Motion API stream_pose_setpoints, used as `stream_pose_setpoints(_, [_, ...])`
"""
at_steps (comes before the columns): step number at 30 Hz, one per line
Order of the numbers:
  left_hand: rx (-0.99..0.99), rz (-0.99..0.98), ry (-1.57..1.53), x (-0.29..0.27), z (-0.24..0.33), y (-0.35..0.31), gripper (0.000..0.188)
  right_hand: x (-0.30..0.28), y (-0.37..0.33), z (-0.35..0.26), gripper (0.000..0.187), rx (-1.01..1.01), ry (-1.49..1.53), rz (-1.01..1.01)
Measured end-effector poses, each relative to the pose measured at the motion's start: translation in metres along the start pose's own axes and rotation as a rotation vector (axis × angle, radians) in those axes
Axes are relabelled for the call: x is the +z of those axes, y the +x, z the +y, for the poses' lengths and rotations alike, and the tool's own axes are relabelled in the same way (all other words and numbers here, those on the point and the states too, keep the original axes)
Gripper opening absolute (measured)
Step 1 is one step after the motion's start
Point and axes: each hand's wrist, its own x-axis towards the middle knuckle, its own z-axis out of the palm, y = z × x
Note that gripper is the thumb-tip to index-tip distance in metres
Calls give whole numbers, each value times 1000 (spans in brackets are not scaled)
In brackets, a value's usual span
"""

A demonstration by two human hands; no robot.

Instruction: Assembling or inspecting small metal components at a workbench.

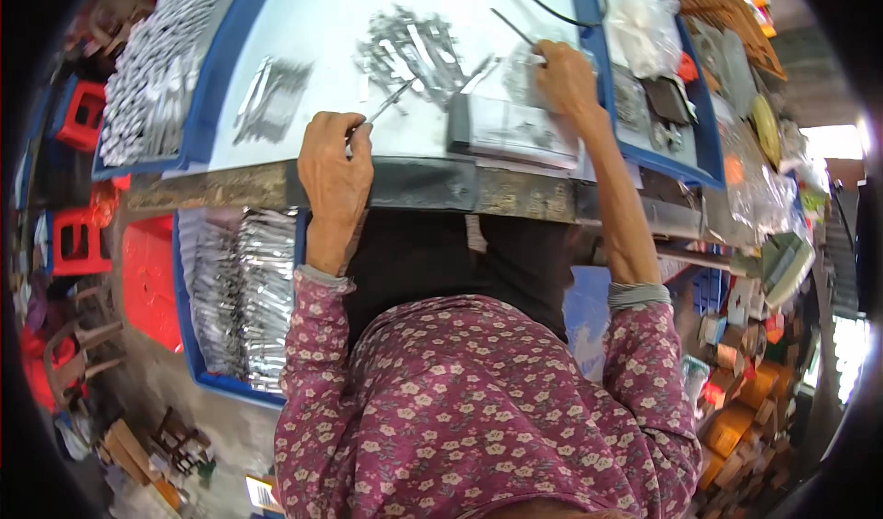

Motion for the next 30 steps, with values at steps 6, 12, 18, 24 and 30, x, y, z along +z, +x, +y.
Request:
stream_pose_setpoints(6, [-129,73,149,-15,-38,-1,6,9,0,2,16,51,-91,-71])
stream_pose_setpoints(12, [-186,148,366,-22,-61,10,8,2,-1,-10,12,30,-88,-68])
stream_pose_setpoints(18, [-174,97,446,-18,-66,15,9,-5,-3,-6,10,11,-26,-41])
stream_pose_setpoints(24, [-116,49,514,-13,-68,16,11,-13,-4,-3,12,53,105,26])
stream_pose_setpoints(30, [64,56,419,-1,-54,25,13,-28,-11,-6,15,168,280,84])
